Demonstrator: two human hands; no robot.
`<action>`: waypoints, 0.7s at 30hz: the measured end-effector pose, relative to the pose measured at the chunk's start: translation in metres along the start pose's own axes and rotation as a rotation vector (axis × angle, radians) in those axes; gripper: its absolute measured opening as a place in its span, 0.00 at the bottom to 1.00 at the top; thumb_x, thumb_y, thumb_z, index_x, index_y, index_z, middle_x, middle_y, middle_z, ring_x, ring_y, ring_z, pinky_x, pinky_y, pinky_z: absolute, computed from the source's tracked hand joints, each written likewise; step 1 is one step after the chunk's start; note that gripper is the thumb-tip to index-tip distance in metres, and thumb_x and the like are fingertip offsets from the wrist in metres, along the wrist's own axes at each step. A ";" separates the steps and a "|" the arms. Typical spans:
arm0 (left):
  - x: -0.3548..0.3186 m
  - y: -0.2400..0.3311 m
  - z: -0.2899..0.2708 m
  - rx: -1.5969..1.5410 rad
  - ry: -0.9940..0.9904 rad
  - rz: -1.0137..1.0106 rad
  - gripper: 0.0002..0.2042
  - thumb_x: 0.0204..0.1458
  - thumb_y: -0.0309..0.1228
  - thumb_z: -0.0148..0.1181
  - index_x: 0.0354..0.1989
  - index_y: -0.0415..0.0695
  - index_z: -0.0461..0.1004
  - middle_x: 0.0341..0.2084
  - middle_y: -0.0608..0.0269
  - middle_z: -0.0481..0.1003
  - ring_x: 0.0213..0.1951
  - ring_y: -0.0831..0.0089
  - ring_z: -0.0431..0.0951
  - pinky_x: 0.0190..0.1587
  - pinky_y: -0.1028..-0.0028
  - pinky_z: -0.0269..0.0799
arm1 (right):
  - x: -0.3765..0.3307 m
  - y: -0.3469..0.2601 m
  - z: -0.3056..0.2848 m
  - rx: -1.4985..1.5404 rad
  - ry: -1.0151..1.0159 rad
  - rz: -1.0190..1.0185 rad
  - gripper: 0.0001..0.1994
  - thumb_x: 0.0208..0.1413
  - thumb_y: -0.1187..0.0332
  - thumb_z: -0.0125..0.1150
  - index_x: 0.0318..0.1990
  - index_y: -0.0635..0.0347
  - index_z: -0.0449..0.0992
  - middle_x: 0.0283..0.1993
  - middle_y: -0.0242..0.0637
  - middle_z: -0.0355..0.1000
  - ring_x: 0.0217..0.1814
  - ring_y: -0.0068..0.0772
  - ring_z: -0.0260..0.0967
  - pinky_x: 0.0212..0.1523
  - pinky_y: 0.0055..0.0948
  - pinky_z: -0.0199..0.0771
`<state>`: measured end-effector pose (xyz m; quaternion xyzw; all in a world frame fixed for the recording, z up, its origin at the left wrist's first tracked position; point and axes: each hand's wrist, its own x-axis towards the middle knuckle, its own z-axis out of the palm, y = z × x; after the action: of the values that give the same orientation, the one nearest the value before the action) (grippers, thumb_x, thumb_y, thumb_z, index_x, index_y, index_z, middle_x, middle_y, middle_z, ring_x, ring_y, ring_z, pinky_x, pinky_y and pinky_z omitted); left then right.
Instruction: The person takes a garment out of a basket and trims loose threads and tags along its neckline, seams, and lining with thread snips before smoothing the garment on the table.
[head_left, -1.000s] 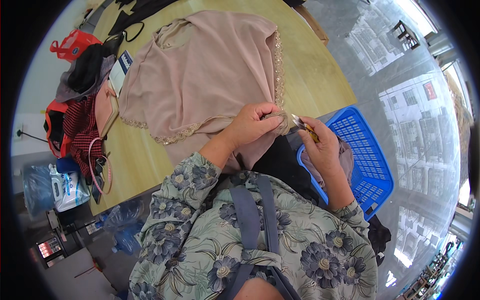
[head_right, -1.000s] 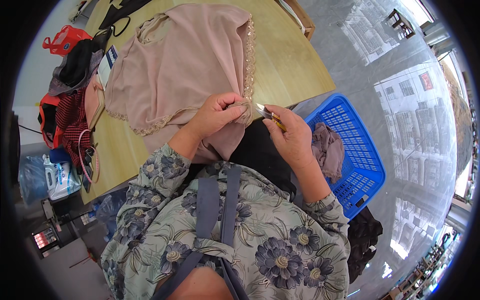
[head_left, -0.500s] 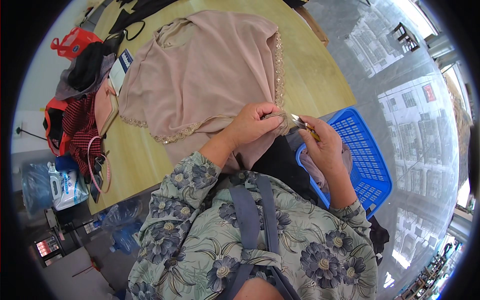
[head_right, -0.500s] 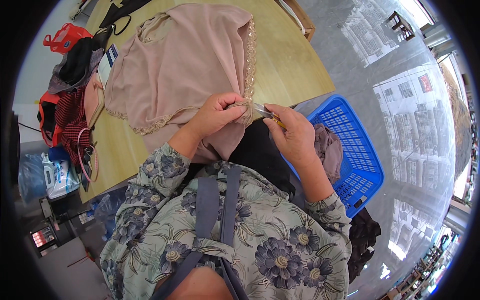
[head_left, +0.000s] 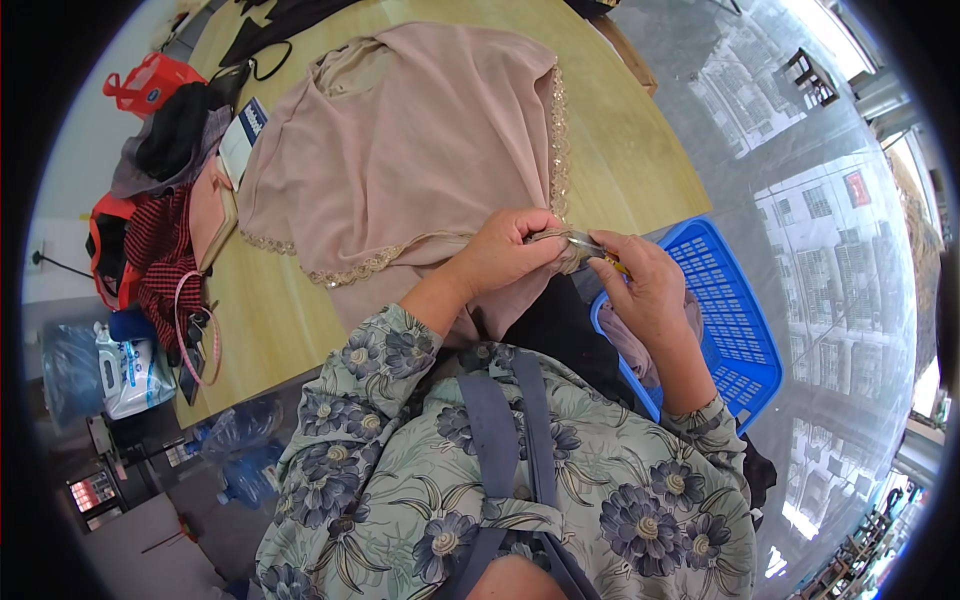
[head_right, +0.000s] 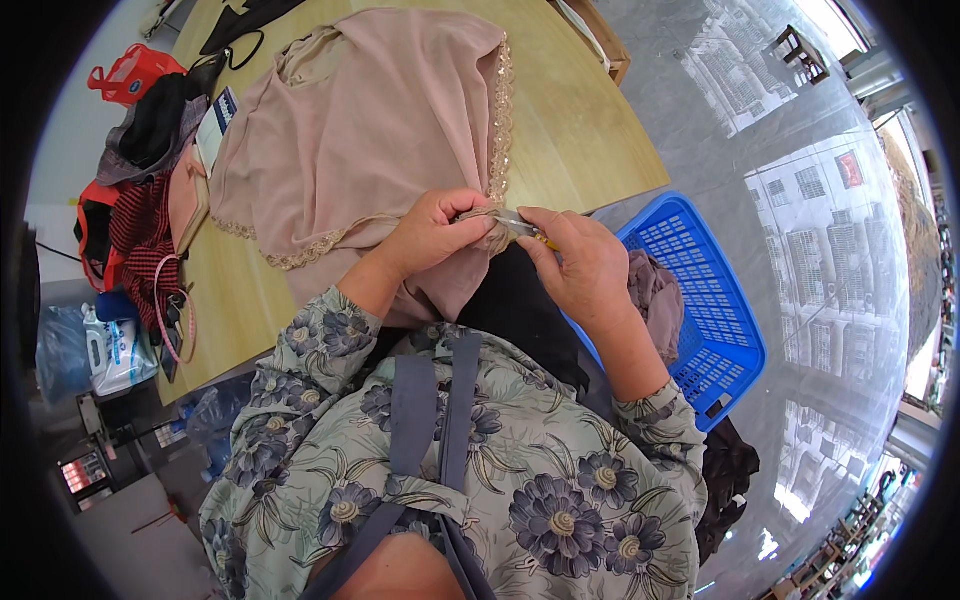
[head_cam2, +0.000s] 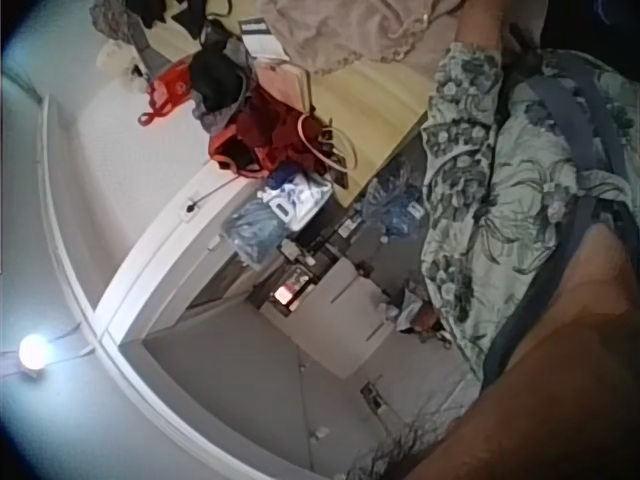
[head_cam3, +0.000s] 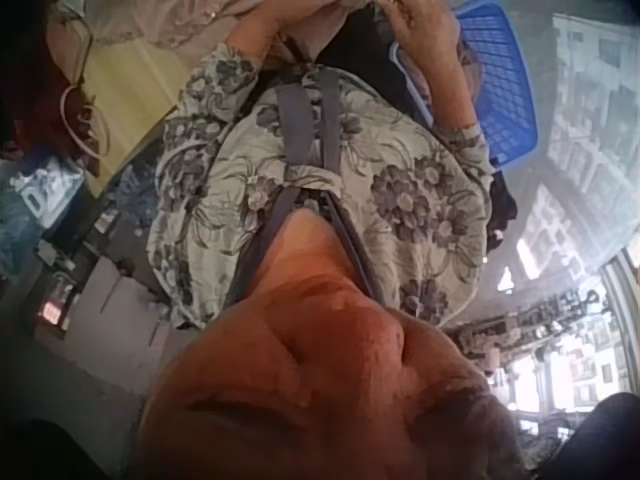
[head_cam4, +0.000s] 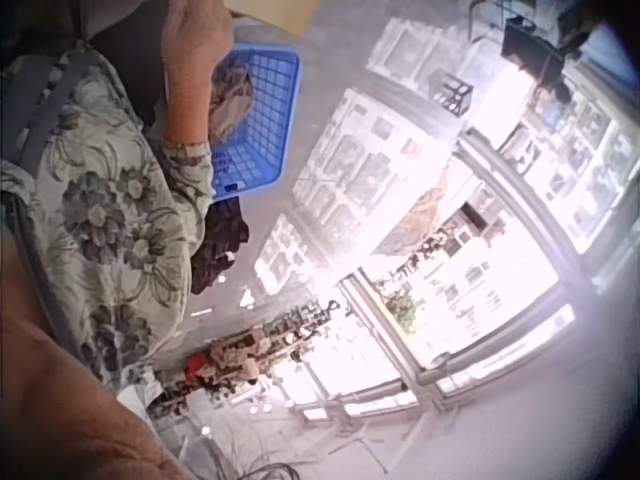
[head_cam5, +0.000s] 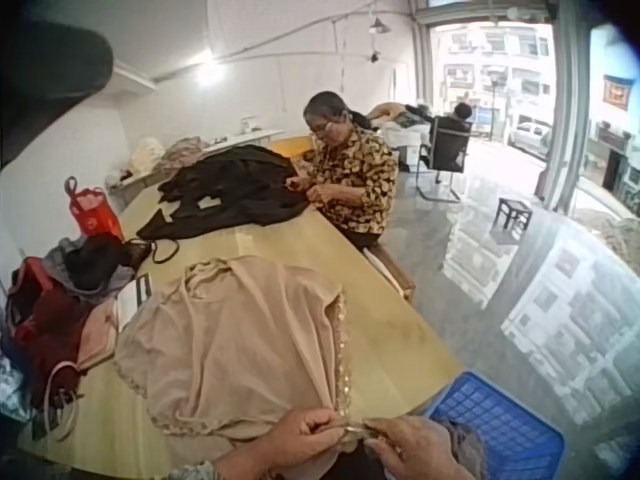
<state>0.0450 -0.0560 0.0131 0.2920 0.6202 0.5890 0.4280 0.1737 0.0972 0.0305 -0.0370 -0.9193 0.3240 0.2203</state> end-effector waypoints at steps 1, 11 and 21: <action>0.000 -0.001 0.000 0.000 -0.001 0.001 0.05 0.50 0.25 0.51 0.33 0.38 0.72 0.22 0.74 0.70 0.25 0.89 0.67 0.28 0.86 0.63 | 0.000 0.000 0.000 -0.001 0.000 0.000 0.12 0.44 0.68 0.61 0.38 0.56 0.74 0.26 0.36 0.70 0.27 0.36 0.68 0.28 0.29 0.66; 0.000 -0.002 0.001 0.042 0.003 0.018 0.05 0.50 0.26 0.51 0.31 0.39 0.72 0.23 0.74 0.71 0.25 0.89 0.67 0.29 0.86 0.64 | 0.001 -0.002 0.003 0.017 0.023 0.034 0.10 0.44 0.69 0.60 0.37 0.55 0.74 0.26 0.36 0.70 0.27 0.36 0.68 0.28 0.29 0.66; 0.001 0.001 0.000 0.007 -0.004 -0.008 0.04 0.50 0.25 0.51 0.29 0.40 0.72 0.22 0.74 0.70 0.25 0.89 0.67 0.29 0.86 0.64 | -0.006 0.005 0.013 0.368 0.078 0.332 0.11 0.48 0.69 0.59 0.39 0.59 0.72 0.30 0.41 0.72 0.30 0.35 0.71 0.31 0.25 0.69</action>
<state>0.0445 -0.0545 0.0138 0.2922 0.6225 0.5844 0.4308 0.1729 0.0918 0.0161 -0.1595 -0.8169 0.5159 0.2025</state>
